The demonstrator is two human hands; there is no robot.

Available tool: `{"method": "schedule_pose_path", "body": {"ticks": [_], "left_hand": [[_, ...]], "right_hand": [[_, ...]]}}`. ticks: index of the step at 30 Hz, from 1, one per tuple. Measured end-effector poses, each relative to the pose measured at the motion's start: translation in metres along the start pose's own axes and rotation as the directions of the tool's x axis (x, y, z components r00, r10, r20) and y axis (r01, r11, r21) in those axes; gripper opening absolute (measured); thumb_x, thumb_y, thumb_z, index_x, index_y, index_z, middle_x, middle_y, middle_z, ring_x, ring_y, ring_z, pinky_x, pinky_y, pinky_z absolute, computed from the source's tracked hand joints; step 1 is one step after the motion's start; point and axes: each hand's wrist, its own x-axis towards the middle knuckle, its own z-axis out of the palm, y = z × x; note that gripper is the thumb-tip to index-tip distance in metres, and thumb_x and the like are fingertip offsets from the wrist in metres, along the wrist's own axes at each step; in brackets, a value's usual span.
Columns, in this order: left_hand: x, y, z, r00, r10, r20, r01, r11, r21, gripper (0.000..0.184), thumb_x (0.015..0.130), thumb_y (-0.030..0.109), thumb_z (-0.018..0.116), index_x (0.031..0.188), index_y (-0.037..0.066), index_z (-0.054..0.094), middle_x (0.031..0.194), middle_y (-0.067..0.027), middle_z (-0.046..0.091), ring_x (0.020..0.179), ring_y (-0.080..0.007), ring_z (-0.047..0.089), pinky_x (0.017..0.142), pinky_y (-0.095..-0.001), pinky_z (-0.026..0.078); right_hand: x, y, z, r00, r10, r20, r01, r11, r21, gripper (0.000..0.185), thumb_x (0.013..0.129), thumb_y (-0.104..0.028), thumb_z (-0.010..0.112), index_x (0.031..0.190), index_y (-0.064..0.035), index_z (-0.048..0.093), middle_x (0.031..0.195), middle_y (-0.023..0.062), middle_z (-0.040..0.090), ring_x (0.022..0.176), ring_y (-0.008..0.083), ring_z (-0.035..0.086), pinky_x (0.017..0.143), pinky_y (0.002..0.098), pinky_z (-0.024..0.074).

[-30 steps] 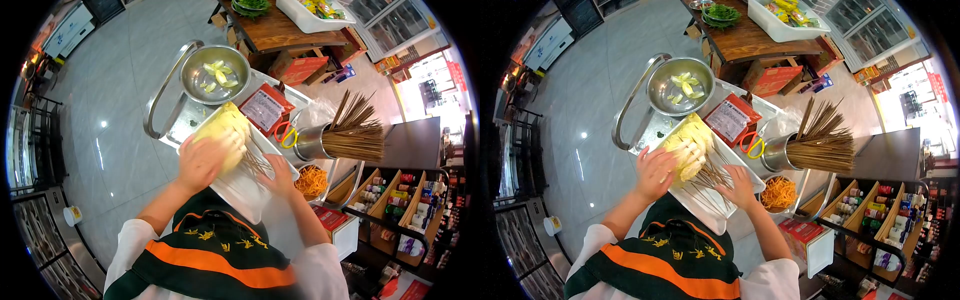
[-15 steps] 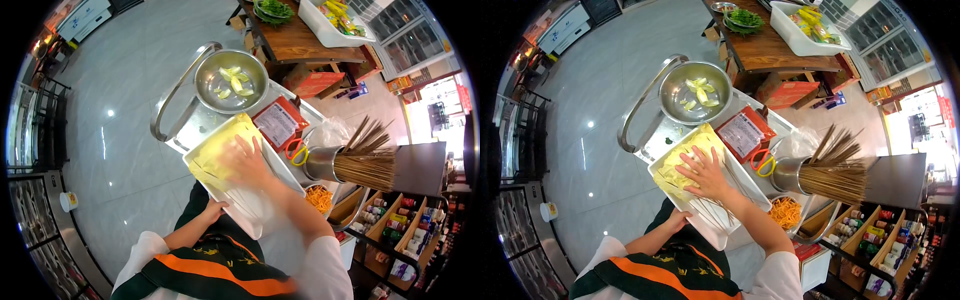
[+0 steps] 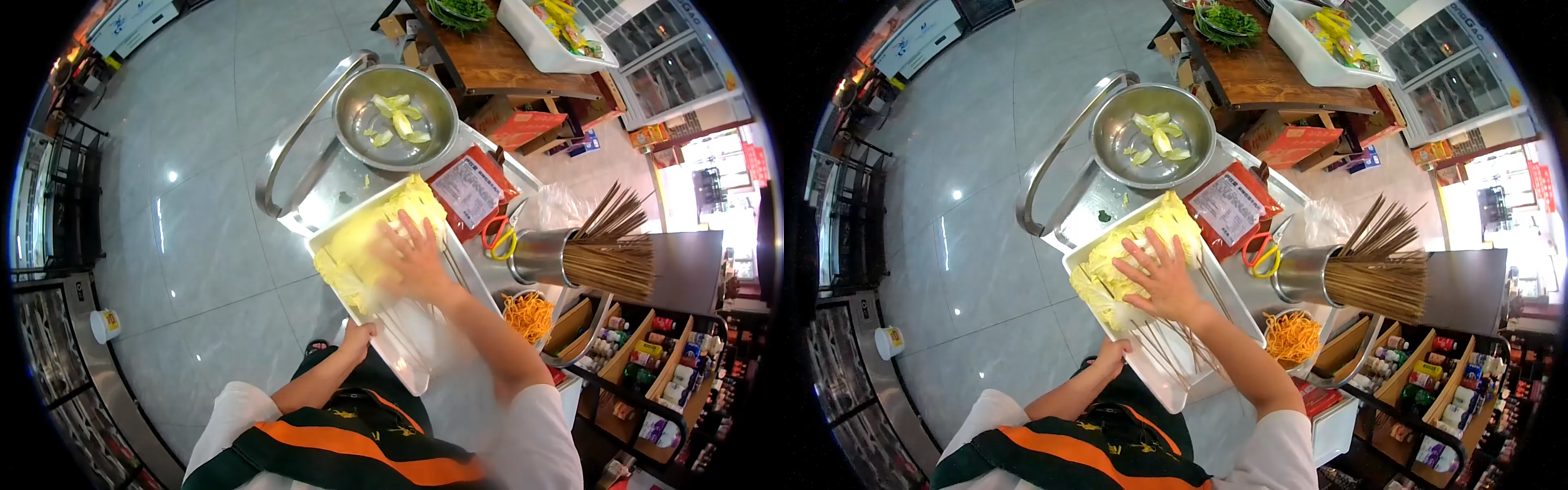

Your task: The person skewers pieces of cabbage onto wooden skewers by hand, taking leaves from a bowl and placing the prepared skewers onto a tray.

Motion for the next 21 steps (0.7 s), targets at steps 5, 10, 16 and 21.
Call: {"method": "schedule_pose_path", "body": {"ticks": [5,10,16,21], "left_hand": [[-0.026,0.007,-0.048,0.997,-0.025,0.075,0.020,0.998,0.058,0.054,0.054,-0.010,0.046,0.107,-0.005,0.041,0.089,-0.0101,0.050,0.076,-0.0216,0.051,0.056,-0.0276,0.042],[-0.076,0.053,-0.070,0.976,-0.005,0.219,-0.075,0.931,0.357,0.044,0.053,-0.004,0.048,0.097,-0.006,0.049,0.079,-0.0108,0.052,0.066,-0.0205,0.052,0.049,-0.0278,0.041],[-0.148,0.101,-0.076,0.889,-0.139,0.437,-0.197,0.744,0.638,0.042,0.053,0.001,0.046,0.094,-0.005,0.050,0.072,-0.0079,0.052,0.057,-0.0180,0.052,0.042,-0.0271,0.040],[-0.197,0.087,-0.059,0.773,-0.277,0.570,-0.316,0.611,0.726,0.040,0.049,0.002,0.045,0.088,-0.003,0.051,0.074,-0.0098,0.055,0.062,-0.0197,0.054,0.050,-0.0290,0.045]], "right_hand": [[-0.010,-0.054,-0.011,0.997,0.071,0.014,-0.071,0.997,-0.004,0.064,0.072,-0.046,0.057,0.129,-0.0271,0.036,0.141,0.0024,0.020,0.129,0.0340,0.013,0.094,0.0634,0.0161],[-0.026,-0.126,-0.032,0.959,0.258,-0.117,-0.271,0.956,-0.110,0.061,0.074,-0.046,0.056,0.128,-0.0246,0.037,0.140,0.0045,0.021,0.128,0.0349,0.015,0.093,0.0620,0.0185],[-0.081,-0.224,-0.093,0.790,0.442,-0.425,-0.523,0.848,-0.091,0.052,0.079,-0.045,0.051,0.126,-0.0218,0.042,0.139,0.0082,0.024,0.126,0.0375,0.019,0.094,0.0596,0.0206],[-0.169,-0.335,-0.159,0.650,0.522,-0.552,-0.692,0.706,-0.148,0.053,0.080,-0.047,0.050,0.126,-0.0208,0.042,0.138,0.0074,0.026,0.125,0.0369,0.021,0.097,0.0571,0.0161]]}}
